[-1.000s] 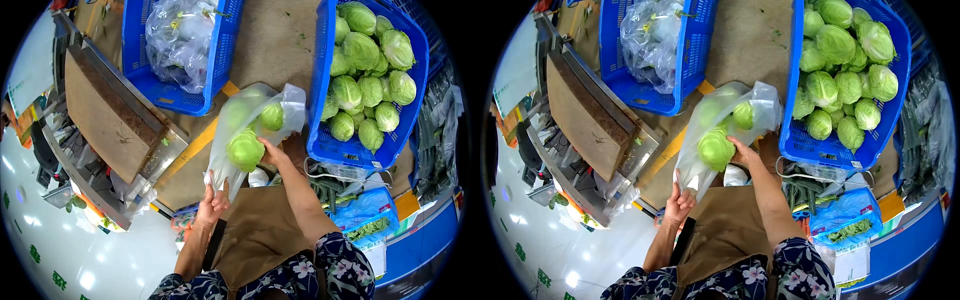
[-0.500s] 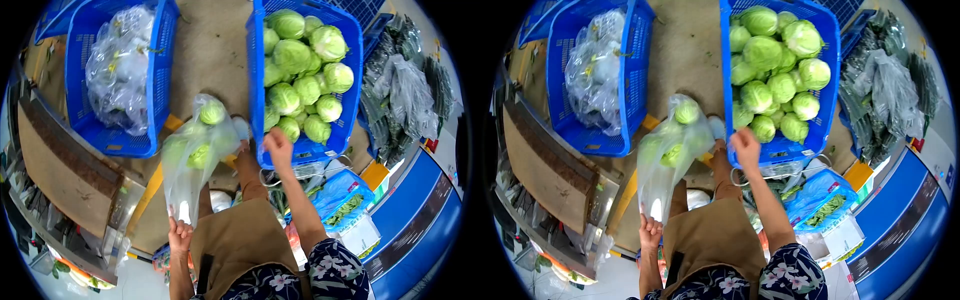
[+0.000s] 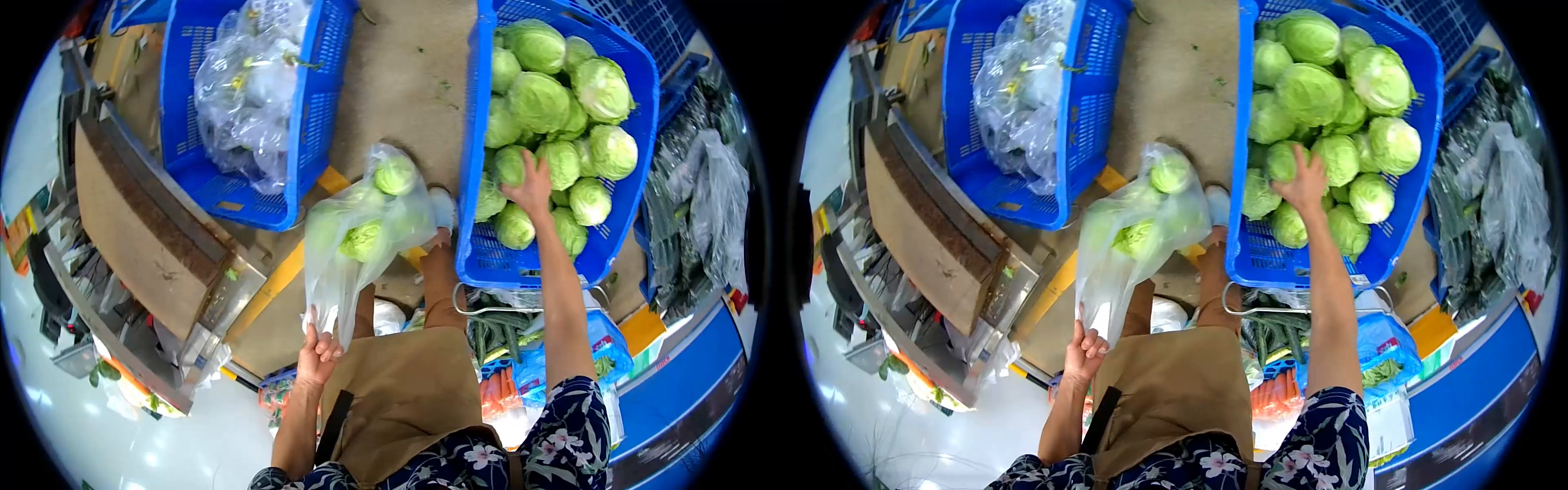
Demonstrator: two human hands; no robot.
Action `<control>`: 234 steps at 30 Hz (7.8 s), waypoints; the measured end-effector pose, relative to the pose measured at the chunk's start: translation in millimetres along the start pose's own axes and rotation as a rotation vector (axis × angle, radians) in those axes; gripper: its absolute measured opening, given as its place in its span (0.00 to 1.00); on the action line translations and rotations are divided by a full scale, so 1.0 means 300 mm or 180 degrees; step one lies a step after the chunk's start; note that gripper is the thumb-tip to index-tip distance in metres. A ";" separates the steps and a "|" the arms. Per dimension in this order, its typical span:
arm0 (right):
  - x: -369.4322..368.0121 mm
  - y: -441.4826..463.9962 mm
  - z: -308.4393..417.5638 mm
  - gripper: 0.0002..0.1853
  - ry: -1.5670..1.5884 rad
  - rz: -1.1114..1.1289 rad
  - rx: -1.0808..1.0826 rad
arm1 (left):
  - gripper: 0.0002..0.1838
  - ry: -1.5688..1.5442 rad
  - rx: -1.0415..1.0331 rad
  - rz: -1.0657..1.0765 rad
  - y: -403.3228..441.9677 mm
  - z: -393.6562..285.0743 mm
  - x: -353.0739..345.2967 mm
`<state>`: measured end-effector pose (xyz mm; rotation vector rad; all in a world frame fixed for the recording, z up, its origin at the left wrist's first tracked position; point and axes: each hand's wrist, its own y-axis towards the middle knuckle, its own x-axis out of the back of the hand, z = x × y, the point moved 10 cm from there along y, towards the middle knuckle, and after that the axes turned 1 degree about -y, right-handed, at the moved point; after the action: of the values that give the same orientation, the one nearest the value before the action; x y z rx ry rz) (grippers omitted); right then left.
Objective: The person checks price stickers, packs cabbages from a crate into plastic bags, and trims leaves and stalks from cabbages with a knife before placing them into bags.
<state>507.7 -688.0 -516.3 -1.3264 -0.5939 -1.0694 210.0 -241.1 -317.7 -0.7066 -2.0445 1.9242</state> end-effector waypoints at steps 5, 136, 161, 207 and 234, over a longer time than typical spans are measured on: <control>-0.092 -0.037 -0.276 0.51 0.2828 0.0508 -0.1201 | 0.22 -0.0017 0.0008 -0.0046 -0.026 0.022 0.007; 0.242 -0.592 0.513 0.45 0.4204 0.0692 -0.0380 | 0.10 0.4505 -0.3363 0.2430 0.041 0.016 -0.889; 0.124 -0.572 0.610 0.49 0.5491 0.0916 -0.1267 | 0.34 0.5118 -0.3727 0.1445 0.118 -0.506 -0.957; 0.029 -0.525 0.804 0.38 0.5511 0.1044 -0.1106 | 0.27 0.4895 -0.3974 0.0590 0.016 -0.142 -0.728; 0.119 -0.583 0.915 0.37 0.5405 0.0849 -0.1014 | 0.25 0.4614 -0.4149 0.0247 -0.124 -0.229 -0.707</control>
<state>429.6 -418.6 -347.4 -0.3307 1.0083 -1.6276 417.9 -288.6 -243.2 -1.6433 -1.7513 -0.4226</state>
